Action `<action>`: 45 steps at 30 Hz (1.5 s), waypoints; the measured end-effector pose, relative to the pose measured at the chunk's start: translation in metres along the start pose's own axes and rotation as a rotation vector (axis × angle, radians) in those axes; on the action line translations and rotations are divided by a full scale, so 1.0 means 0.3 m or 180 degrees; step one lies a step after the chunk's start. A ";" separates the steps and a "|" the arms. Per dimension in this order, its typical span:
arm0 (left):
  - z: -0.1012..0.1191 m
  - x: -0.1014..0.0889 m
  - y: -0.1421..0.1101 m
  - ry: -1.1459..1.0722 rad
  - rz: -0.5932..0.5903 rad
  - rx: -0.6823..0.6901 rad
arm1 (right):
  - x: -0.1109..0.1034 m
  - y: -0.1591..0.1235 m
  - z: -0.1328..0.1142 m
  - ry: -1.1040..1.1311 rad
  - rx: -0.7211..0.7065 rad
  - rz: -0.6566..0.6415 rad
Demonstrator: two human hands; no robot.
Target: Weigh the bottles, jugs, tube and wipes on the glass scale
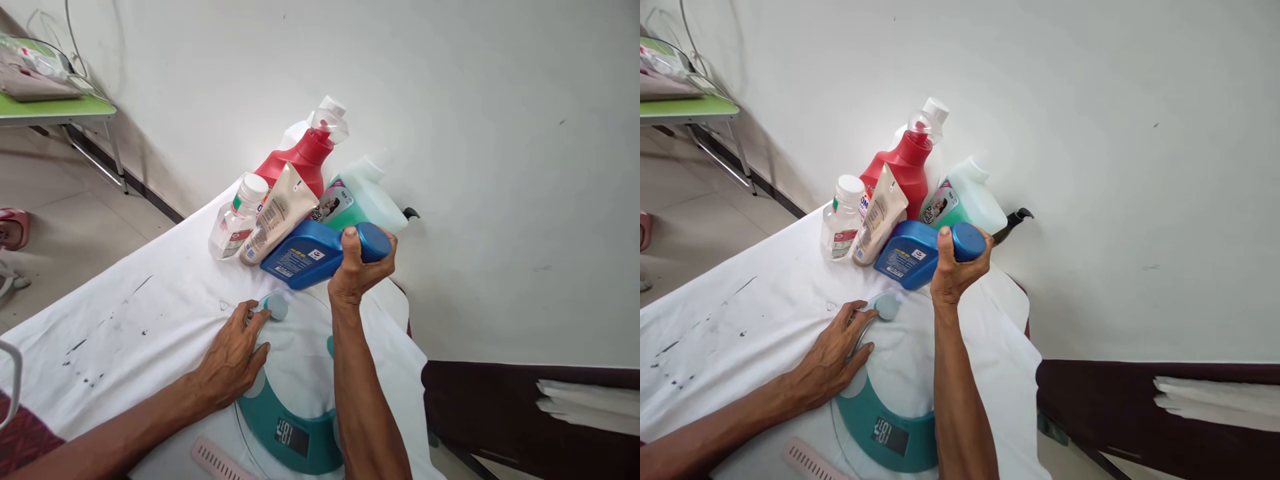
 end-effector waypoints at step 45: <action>-0.041 -0.005 0.005 0.0462 0.0050 -0.0253 | 0.018 0.451 0.837 -0.1091 0.1368 -0.0009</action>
Point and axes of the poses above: each hand's wrist, its own y-axis towards the middle knuckle, its own x-axis out of the palm, z = x × y, the point moved 10 cm from there along y, towards the middle knuckle, and after that the axes turned 5 degrees about -y, right-handed, at the moved point
